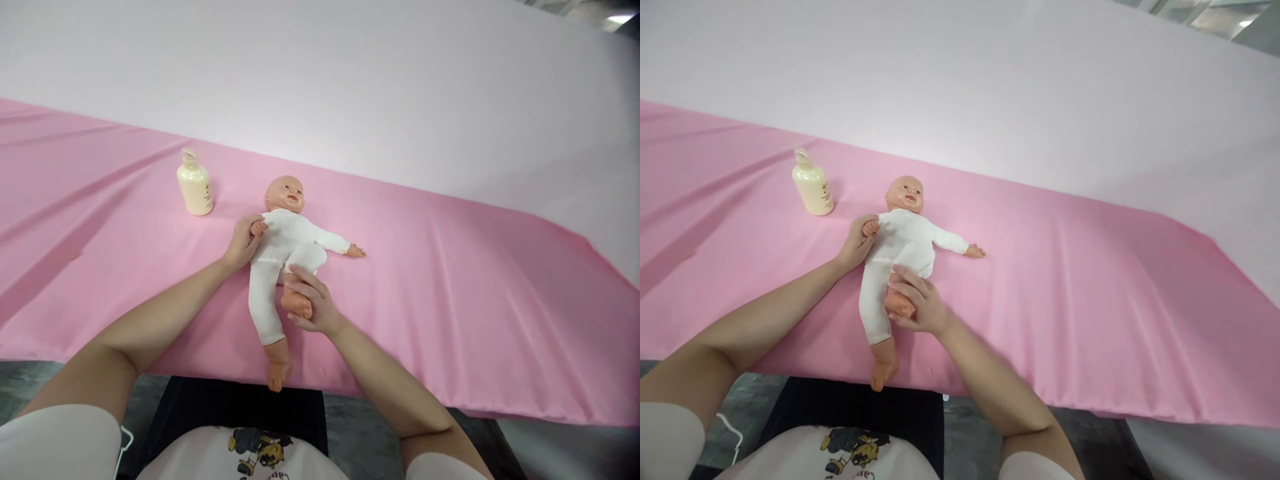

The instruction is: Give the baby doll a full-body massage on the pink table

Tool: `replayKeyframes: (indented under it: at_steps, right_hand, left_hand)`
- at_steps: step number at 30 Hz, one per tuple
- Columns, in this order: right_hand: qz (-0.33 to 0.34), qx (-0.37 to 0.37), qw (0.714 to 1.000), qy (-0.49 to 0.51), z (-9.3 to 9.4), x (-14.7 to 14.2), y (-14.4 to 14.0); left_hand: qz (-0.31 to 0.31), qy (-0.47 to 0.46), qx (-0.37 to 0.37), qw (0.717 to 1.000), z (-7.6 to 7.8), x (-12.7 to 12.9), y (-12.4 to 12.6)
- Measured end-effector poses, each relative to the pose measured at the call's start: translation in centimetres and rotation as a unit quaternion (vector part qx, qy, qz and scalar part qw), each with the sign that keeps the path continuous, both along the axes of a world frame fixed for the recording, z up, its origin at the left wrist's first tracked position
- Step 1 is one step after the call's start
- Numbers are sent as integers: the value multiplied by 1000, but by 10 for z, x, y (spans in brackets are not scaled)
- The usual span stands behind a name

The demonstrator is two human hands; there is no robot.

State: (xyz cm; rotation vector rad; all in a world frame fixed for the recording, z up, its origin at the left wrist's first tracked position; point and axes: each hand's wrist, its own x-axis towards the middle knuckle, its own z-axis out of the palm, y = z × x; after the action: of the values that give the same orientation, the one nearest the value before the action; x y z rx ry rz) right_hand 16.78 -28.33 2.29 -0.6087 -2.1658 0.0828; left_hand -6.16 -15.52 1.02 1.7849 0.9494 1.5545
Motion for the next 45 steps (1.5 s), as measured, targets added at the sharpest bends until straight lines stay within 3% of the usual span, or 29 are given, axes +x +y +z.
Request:
replayKeyframes:
  at_steps: [8, 16, 20, 26, 31, 38, 42, 45]
  right_hand:
    - [83, 36, 995, -40, 24, -1, -30]
    - [139, 63, 981, -120, 26, -5, -38]
    - [103, 79, 984, -119, 19, 0, -39]
    - [11, 104, 994, 23, 21, 5, -30]
    - [-33, 17, 992, 121, 19, 8, -8]
    - [-8, -124, 980, 152, 3, 8, 17]
    - [-10, -193, 962, 194, -2, 6, 25]
    - [-34, -178, 953, 243, -2, 8, 26]
  left_hand:
    - [32, -235, -86, 968, -1, -3, 13]
    - [58, -247, -74, 964, -15, -11, 26]
    - [61, -254, -57, 964, -15, -13, 28]
    - [5, -145, -48, 988, -4, -7, 8]
    - [-19, 40, 37, 998, -6, -3, -1]
    - [11, 200, 147, 969, -5, -4, -3]
    - [26, 217, 163, 962, -4, -2, -5]
    - [32, 180, 154, 971, -6, -4, -4]
